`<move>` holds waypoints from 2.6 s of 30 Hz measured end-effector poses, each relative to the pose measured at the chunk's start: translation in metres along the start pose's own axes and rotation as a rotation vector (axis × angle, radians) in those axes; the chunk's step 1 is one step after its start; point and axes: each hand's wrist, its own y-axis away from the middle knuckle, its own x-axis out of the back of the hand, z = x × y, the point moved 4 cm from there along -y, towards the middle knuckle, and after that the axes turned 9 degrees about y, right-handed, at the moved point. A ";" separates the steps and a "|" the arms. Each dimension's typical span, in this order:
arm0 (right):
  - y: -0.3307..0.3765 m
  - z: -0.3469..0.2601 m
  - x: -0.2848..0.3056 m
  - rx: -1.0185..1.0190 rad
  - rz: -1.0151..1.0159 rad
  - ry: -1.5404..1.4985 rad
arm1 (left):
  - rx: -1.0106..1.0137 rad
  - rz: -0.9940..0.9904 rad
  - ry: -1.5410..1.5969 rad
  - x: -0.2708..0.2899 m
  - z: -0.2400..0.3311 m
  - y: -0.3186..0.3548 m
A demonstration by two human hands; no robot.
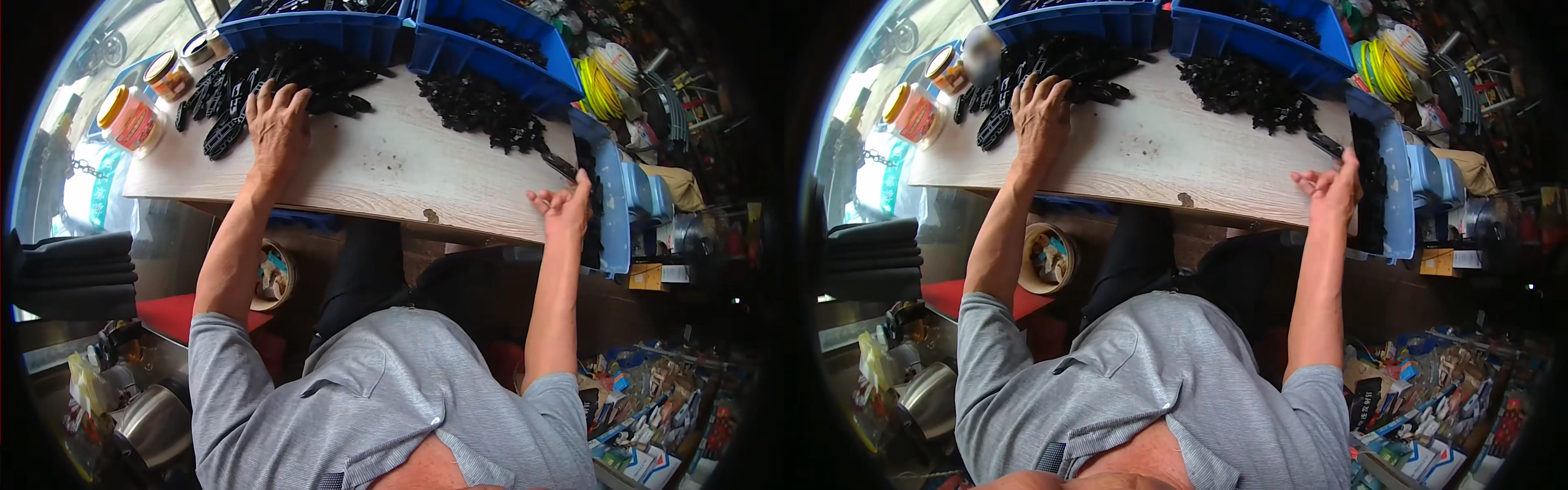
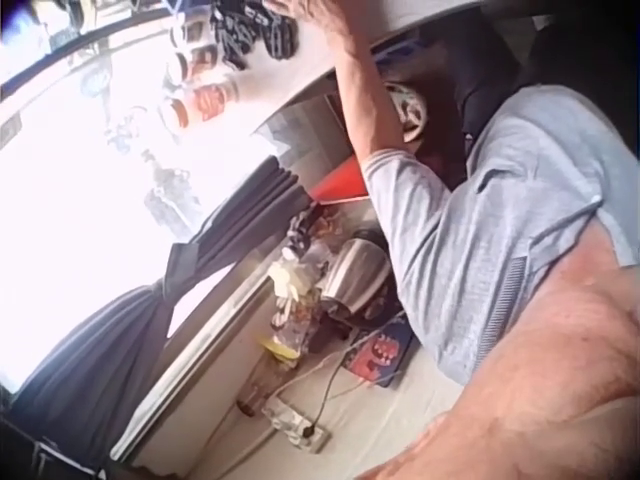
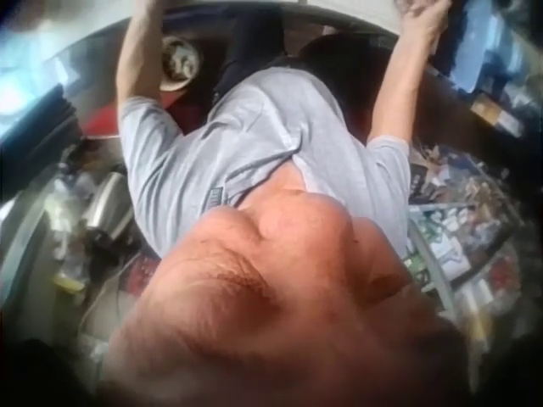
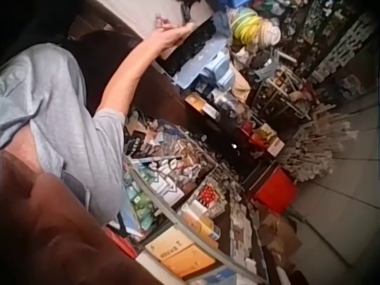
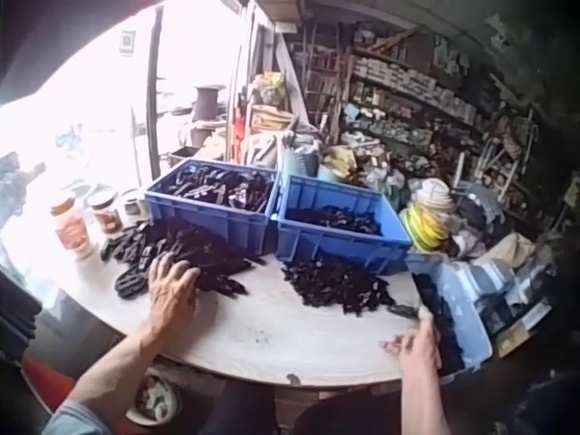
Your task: Assembling small black plastic components by hand at a workbench.
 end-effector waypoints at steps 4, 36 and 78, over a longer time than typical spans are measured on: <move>-0.021 -0.005 0.024 0.018 0.115 0.081 | -0.049 0.028 0.034 -0.002 0.000 -0.002; 0.020 0.027 -0.066 0.095 -0.497 0.217 | 1.052 -0.366 1.863 -0.028 0.190 0.027; 0.082 0.049 -0.090 0.108 -0.805 -0.105 | 0.566 -0.282 1.438 -0.013 0.153 0.036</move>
